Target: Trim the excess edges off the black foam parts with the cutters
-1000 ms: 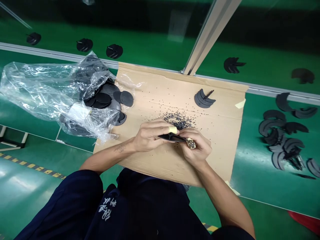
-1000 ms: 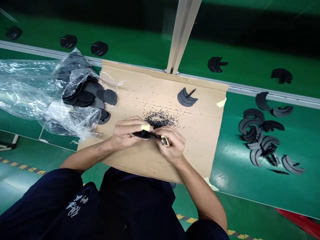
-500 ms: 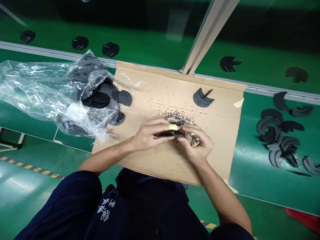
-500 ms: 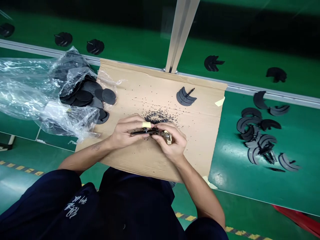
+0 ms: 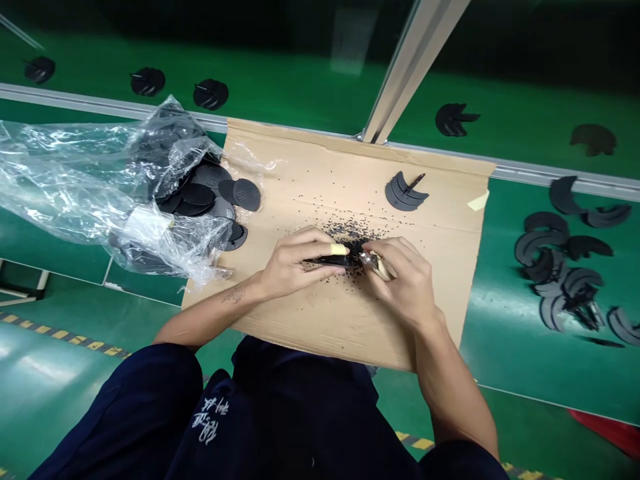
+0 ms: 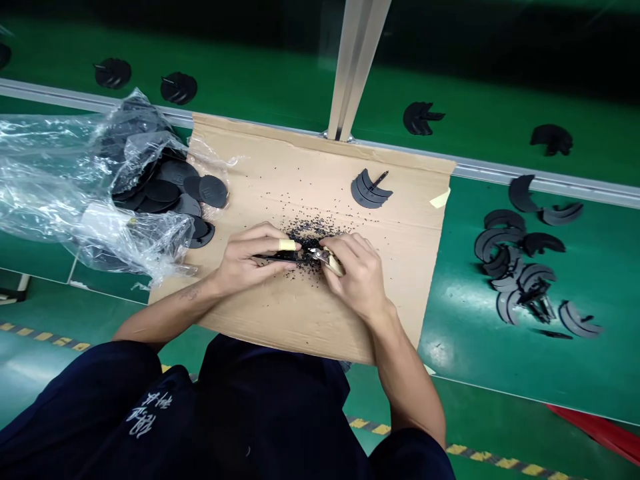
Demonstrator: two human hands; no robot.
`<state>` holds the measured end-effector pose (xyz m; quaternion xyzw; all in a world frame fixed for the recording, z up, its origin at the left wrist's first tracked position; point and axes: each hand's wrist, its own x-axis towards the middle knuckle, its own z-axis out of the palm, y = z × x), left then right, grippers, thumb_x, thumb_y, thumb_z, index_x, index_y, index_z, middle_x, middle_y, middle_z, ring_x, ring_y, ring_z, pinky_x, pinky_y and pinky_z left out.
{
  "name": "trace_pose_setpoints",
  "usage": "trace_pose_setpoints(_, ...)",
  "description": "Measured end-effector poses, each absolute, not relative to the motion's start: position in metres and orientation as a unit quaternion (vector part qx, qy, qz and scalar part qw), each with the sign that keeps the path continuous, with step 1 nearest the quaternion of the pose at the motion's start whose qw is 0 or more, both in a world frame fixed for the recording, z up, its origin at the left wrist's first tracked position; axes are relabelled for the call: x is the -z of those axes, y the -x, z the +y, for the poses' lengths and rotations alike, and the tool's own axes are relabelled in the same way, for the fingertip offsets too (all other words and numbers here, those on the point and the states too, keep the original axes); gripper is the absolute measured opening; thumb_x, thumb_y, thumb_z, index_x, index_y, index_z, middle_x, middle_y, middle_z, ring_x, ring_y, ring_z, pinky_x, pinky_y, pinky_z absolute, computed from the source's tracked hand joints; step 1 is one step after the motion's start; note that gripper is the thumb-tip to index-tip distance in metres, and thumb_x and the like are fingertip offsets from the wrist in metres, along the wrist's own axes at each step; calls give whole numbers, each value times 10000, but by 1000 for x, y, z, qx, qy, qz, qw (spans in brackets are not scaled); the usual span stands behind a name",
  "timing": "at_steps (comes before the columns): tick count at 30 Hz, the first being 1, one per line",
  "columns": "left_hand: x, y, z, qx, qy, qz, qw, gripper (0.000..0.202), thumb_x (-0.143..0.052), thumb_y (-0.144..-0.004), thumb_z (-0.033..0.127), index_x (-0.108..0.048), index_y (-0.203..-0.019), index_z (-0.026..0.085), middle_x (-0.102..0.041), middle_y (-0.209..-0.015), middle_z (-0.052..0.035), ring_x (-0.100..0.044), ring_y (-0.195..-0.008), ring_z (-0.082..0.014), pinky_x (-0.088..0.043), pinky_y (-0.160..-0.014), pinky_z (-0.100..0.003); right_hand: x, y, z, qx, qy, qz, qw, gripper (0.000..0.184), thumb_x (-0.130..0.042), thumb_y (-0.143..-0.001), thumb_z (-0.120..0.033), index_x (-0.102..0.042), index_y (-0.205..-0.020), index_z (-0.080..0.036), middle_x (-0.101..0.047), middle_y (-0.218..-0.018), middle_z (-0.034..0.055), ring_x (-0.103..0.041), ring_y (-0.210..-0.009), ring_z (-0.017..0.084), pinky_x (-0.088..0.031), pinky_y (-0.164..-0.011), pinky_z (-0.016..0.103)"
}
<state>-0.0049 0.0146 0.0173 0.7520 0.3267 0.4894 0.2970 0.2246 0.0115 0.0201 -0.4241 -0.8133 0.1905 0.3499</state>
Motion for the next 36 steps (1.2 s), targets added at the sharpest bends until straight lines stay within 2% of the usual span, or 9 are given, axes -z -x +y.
trace_pose_setpoints(7, -16, 5, 14, -474, -765, 317, 300, 280, -798, -867, 274, -747, -1130, 190, -725, -925, -48, -669, -839, -123, -570, -745, -262, -15, -221, 8, -148, 417, -842, 309, 181, -564, -957, -187, -698, -1077, -208, -746, -948, 87, -634, -825, 219, -474, -713, 364)
trace_pose_setpoints(12, -15, 5, 14, -469, -771, 313, 296, 276, -795, -871, 292, -751, -1131, 210, -736, -912, -40, -674, -834, -129, -565, -750, -278, -14, -220, 6, -118, 418, -847, 307, 140, -569, -975, -195, -695, -1036, -193, -724, -866, 73, -591, -751, 192, -443, -668, 337)
trace_pose_setpoints(18, -11, 3, 12, -492, -756, 303, 309, 253, -810, -855, 280, -761, -1081, 178, -743, -892, -49, -677, -798, -119, -562, -727, -254, -11, -219, 4, -46, 430, -850, 301, 145, -583, -963, -174, -724, -951, -204, -676, -718, 47, -552, -659, 175, -395, -614, 326)
trace_pose_setpoints(21, -9, 2, 11, -486, -749, 312, 325, 235, -812, -853, 294, -766, -1048, 171, -744, -890, -54, -682, -794, -118, -561, -713, -243, -10, -218, 5, -32, 422, -855, 299, 182, -569, -980, -193, -713, -869, -195, -650, -658, 39, -540, -611, 162, -405, -598, 312)
trace_pose_setpoints(25, -12, 4, 12, -475, -741, 343, 328, 229, -805, -859, 310, -765, -1035, 171, -737, -894, -54, -682, -812, -127, -562, -725, -249, -12, -223, 7, -51, 417, -851, 316, 169, -559, -983, -187, -711, -908, -190, -689, -719, 47, -584, -646, 165, -440, -611, 302)
trace_pose_setpoints(30, -14, 3, 14, -474, -773, 302, 294, 270, -776, -887, 291, -732, -1125, 171, -703, -907, -44, -652, -820, -122, -538, -716, -243, -23, -227, 9, 33, 458, -858, 230, 204, -506, -946, -108, -689, -916, -193, -659, -718, 46, -533, -667, 182, -384, -611, 322)
trace_pose_setpoints(36, -8, 4, 16, -432, -826, 322, 164, 158, -699, -943, 262, -722, -1082, 190, -690, -885, -35, -600, -804, -140, -492, -717, -273, -48, -228, 12, 81, 435, -889, 122, 150, -534, -908, -81, -618, -838, -183, -625, -725, 71, -498, -720, 216, -332, -631, 351)
